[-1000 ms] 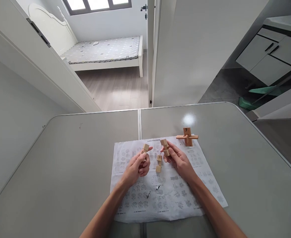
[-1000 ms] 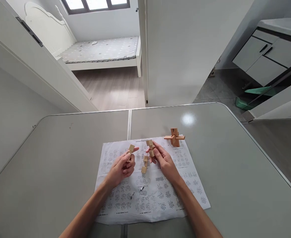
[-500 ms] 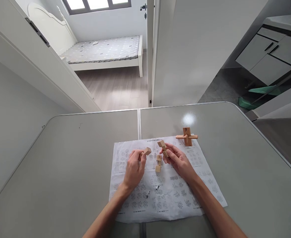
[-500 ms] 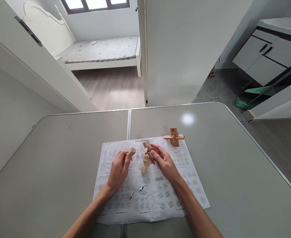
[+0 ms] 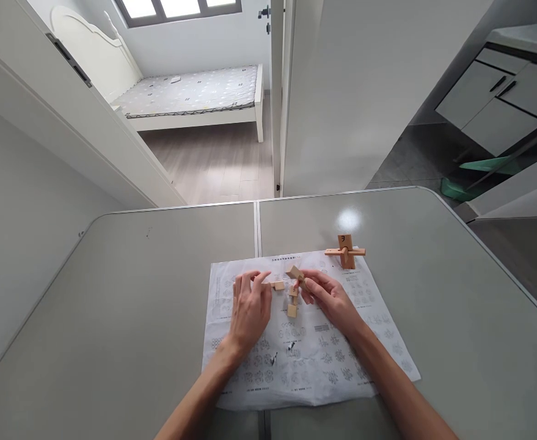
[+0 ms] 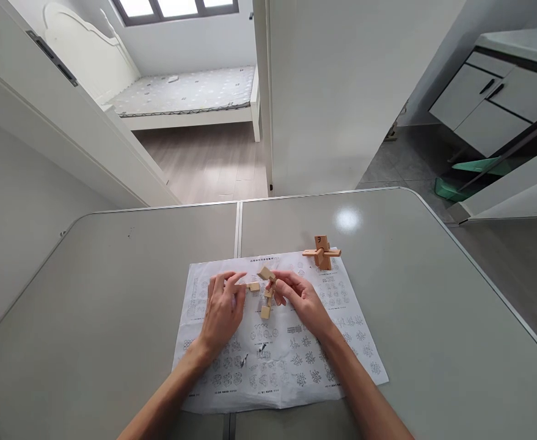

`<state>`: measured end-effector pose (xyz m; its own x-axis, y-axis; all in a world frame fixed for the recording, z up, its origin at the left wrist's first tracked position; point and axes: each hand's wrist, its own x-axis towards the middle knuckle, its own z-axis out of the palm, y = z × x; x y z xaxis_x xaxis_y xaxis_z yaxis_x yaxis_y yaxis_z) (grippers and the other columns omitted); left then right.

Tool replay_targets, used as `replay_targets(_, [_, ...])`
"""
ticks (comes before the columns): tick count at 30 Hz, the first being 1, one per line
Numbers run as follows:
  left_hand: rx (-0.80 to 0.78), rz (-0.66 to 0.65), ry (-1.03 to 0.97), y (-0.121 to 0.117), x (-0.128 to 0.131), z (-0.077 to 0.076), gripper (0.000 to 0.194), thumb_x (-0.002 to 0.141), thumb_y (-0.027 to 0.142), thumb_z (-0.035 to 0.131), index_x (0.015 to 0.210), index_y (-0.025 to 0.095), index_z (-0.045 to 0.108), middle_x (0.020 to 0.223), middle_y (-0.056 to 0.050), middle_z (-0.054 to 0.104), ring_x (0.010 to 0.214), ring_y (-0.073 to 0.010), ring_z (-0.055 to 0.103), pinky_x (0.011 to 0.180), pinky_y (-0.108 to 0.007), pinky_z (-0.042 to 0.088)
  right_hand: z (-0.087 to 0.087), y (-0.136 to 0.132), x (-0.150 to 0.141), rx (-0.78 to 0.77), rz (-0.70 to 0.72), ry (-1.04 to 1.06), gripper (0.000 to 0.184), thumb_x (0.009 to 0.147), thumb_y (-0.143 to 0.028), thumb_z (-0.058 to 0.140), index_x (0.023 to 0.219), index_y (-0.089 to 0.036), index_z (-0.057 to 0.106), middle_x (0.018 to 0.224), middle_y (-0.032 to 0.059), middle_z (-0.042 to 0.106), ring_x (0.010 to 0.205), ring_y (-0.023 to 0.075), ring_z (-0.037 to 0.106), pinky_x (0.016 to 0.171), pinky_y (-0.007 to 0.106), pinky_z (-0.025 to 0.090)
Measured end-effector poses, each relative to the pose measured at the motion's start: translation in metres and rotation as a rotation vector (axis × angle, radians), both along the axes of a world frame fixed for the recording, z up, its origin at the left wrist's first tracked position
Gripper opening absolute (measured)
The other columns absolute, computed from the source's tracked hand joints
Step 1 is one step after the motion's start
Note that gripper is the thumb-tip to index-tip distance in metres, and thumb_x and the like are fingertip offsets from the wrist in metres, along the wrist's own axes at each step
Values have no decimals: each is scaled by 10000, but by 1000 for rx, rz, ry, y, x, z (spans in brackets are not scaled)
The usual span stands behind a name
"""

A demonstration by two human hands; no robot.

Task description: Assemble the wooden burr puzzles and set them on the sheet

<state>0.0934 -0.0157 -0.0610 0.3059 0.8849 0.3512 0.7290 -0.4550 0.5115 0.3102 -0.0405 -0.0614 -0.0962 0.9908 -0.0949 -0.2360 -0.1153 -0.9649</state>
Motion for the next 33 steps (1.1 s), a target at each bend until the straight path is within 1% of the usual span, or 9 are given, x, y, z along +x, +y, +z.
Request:
replay_targets(5, [35, -182, -124, -6, -3, 8, 438, 991, 179, 540, 1425, 225, 504, 1271, -138, 587, 1191, -283, 543, 1015, -450, 471, 0, -3, -2, 40, 101, -135, 341, 991, -512, 647, 1124, -222, 768, 686, -4, 608, 661, 177, 567, 659, 314, 474])
replay_targets(8, [-25, -325, -116, -7, -4, 9, 456, 957, 249, 630, 1405, 256, 551, 1233, -124, 658, 1139, -290, 596, 997, -450, 473, -2, -5, -4, 63, 138, -118, 341, 997, -501, 651, 1177, -221, 722, 623, -30, 568, 643, 181, 575, 660, 314, 471])
replay_targets(11, [-100, -378, -145, -7, -3, 5, 321, 971, 269, 652, 1292, 282, 653, 1093, -90, 735, 1045, -274, 645, 962, -428, 469, -4, -6, -6, 73, 163, -100, 351, 1009, -498, 635, 1227, -225, 669, 621, -44, 554, 597, 172, 551, 628, 311, 455])
replay_targets(14, [-177, -279, -284, -7, -3, 3, 216, 985, 316, 641, 1182, 259, 709, 1039, -94, 753, 999, -275, 642, 954, -430, 467, -5, -7, -9, 123, 92, -197, 341, 999, -502, 640, 1224, -246, 642, 737, -9, 602, 664, 191, 587, 661, 332, 493])
replay_targets(17, [-317, -83, -518, -4, -3, 7, 264, 1012, 412, 586, 1162, 230, 705, 950, -73, 730, 877, -238, 629, 881, -376, 484, -3, -8, -14, 283, -22, -464, 356, 925, -454, 735, 1206, -260, 633, 1057, 80, 659, 940, 262, 639, 837, 403, 538])
replay_targets(20, [-453, 56, -717, 0, -3, 11, 349, 1047, 498, 497, 1187, 222, 659, 788, -9, 639, 738, -182, 579, 780, -307, 468, -1, -9, -20, 435, -28, -737, 587, 824, -430, 824, 1328, -265, 573, 1305, 139, 581, 1199, 354, 562, 1004, 502, 496])
replay_targets(24, [-501, 98, -853, 3, -2, 14, 410, 1044, 564, 475, 1191, 209, 617, 764, -4, 607, 747, -176, 563, 767, -301, 458, -4, -9, -20, 519, 8, -968, 820, 736, -475, 877, 1418, -223, 499, 1348, 180, 552, 1244, 408, 514, 1036, 568, 450])
replay_targets(29, [-534, 125, -880, 3, 0, 17, 429, 1021, 587, 516, 1188, 206, 620, 726, -1, 613, 707, -166, 531, 735, -291, 448, -9, -5, -10, 500, -35, -1019, 561, 810, -437, 831, 1271, -233, 586, 1266, 155, 609, 1168, 383, 564, 993, 545, 468])
replay_targets(33, [-578, 101, -919, 0, 0, 20, 429, 996, 602, 550, 1178, 217, 598, 681, 21, 585, 645, -148, 525, 651, -259, 437, -9, -5, -7, 447, -77, -839, 563, 854, -467, 822, 1309, -264, 560, 1286, 134, 633, 1148, 354, 604, 971, 508, 514])
